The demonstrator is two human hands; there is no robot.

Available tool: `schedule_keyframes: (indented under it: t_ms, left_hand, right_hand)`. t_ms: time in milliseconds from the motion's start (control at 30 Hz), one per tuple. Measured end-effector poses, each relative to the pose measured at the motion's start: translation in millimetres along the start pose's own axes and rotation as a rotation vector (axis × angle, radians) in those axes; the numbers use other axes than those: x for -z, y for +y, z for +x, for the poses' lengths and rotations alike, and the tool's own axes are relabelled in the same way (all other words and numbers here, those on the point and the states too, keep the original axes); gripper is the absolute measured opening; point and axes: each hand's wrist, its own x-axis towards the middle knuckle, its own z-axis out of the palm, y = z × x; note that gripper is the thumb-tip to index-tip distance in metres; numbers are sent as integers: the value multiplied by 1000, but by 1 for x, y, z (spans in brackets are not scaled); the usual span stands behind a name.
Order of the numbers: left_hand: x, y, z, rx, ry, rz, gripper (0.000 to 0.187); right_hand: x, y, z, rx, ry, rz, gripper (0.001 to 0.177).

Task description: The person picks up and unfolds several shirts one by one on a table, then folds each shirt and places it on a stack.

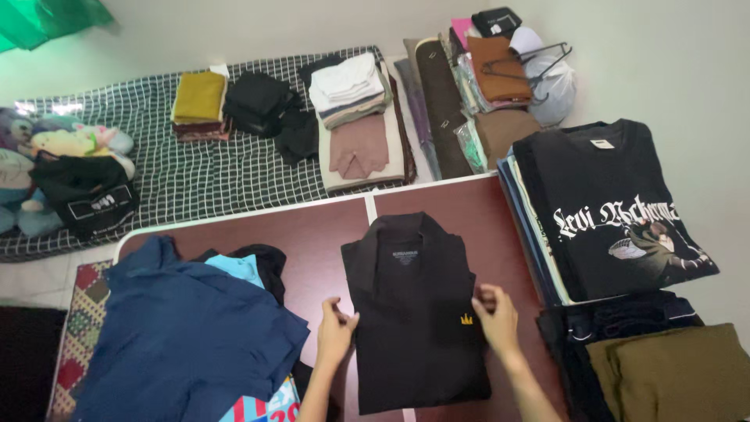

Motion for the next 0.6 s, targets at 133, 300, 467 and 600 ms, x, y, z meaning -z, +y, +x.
schedule_keyframes:
  t_ms: [133, 300, 467, 600]
  left_hand:
    - [3, 0, -50, 96, -99, -6, 63]
    - [18, 5, -79, 131, -228, 20, 57]
    - [20, 51, -37, -284, 91, 100, 45]
    - [2, 111, 8, -377, 149, 198, 67]
  right_hand:
    - [9, -2, -54, -209, -119, -20, 40]
    - [29, -29, -55, -453, -308, -153, 45]
    - [20, -88, -12, 142, -168, -154, 36]
    - [-6, -152, 16, 241, -189, -134, 47]
